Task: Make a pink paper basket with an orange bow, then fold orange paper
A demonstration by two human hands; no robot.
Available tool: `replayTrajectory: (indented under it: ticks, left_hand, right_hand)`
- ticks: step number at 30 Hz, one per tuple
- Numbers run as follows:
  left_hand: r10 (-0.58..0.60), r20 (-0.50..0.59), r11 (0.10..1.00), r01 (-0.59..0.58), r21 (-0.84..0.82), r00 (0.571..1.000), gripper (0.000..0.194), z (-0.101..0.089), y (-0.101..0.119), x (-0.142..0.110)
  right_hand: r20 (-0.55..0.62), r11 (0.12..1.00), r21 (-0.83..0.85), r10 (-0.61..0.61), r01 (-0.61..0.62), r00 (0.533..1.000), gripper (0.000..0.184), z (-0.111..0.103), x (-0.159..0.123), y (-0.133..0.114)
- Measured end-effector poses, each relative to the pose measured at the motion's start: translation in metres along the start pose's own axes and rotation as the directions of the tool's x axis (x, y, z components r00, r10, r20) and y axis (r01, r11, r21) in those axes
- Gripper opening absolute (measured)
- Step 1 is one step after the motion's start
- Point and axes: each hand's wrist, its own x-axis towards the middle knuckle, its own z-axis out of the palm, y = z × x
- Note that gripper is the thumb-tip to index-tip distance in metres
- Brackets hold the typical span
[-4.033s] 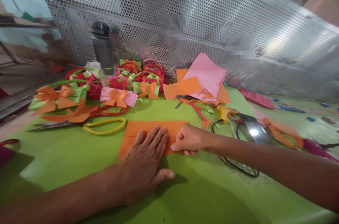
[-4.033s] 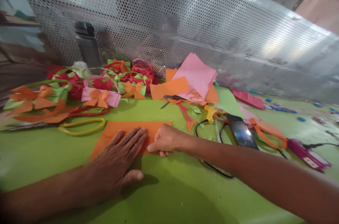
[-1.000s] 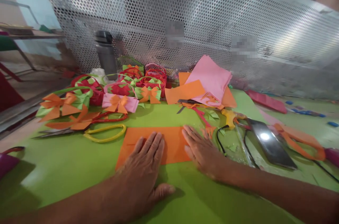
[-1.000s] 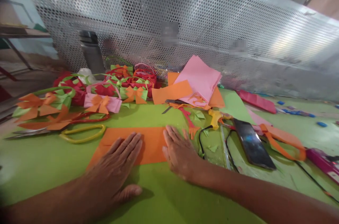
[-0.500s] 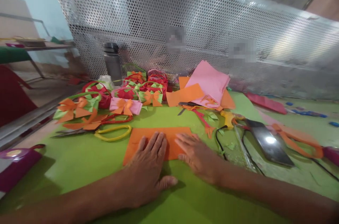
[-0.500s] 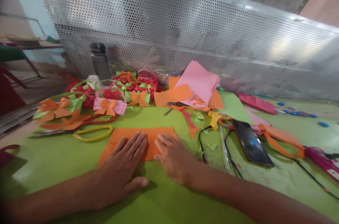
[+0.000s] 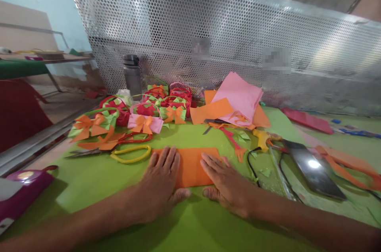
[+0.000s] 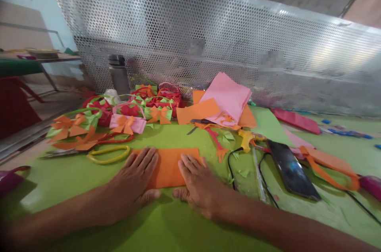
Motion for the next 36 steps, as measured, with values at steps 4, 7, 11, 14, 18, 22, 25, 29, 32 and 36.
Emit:
replayTrajectory:
  ticks: [4, 7, 11, 14, 18, 22, 25, 29, 32, 36]
  left_hand:
    - [0.001, -0.058, 1.000, -0.002, -0.014, 0.998, 0.084, 0.007, 0.000, 0.001]
    - [-0.037, -0.027, 0.999, 0.036, -0.031, 0.999, 0.083, 0.006, 0.002, 0.002]
    - [-0.068, 0.007, 0.995, 0.069, -0.076, 0.998, 0.086, 0.001, 0.006, 0.004]
    - [-0.069, -0.003, 0.994, 0.068, -0.080, 0.998, 0.087, 0.001, 0.007, 0.004]
    - [-0.072, 0.004, 0.996, 0.072, -0.048, 0.997, 0.089, 0.004, 0.006, 0.002]
    - [-0.051, -0.017, 0.998, 0.050, -0.044, 0.999, 0.093, 0.004, 0.005, 0.001]
    - [-0.044, -0.049, 0.999, 0.043, -0.022, 0.998, 0.103, 0.004, 0.008, 0.000]
    - [0.141, -0.061, 0.990, -0.143, -0.021, 0.988, 0.105, 0.001, 0.014, -0.005]
    - [0.263, 0.017, 0.962, -0.261, -0.079, 0.965, 0.096, 0.000, 0.017, -0.010]
    - [0.256, 0.022, 0.964, -0.253, -0.081, 0.966, 0.095, 0.001, 0.017, -0.012]
  right_hand:
    - [-0.173, 0.998, 0.066, -0.007, 0.019, 0.985, 0.054, -0.007, 0.014, 0.009]
    - [-0.284, 0.990, 0.140, 0.056, -0.016, 0.957, 0.028, -0.014, 0.023, 0.016]
    - [-0.287, 0.980, 0.189, 0.118, -0.064, 0.951, 0.017, -0.026, 0.027, 0.027]
    - [-0.306, 0.967, 0.236, 0.163, -0.091, 0.938, 0.018, -0.031, 0.028, 0.031]
    - [-0.230, 0.938, 0.325, 0.201, -0.120, 0.952, 0.013, -0.032, 0.032, 0.017]
    - [0.025, 0.892, 0.426, 0.157, -0.152, 0.987, 0.007, -0.031, 0.034, -0.005]
    - [0.149, 0.868, 0.443, 0.173, -0.222, 0.974, 0.014, -0.031, 0.036, -0.011]
    - [0.188, 0.863, 0.425, 0.211, -0.273, 0.959, 0.016, -0.034, 0.041, -0.013]
    - [0.177, 0.867, 0.395, 0.252, -0.303, 0.951, 0.018, -0.035, 0.043, -0.016]
    - [0.185, 0.862, 0.385, 0.279, -0.330, 0.942, 0.017, -0.035, 0.039, -0.013]
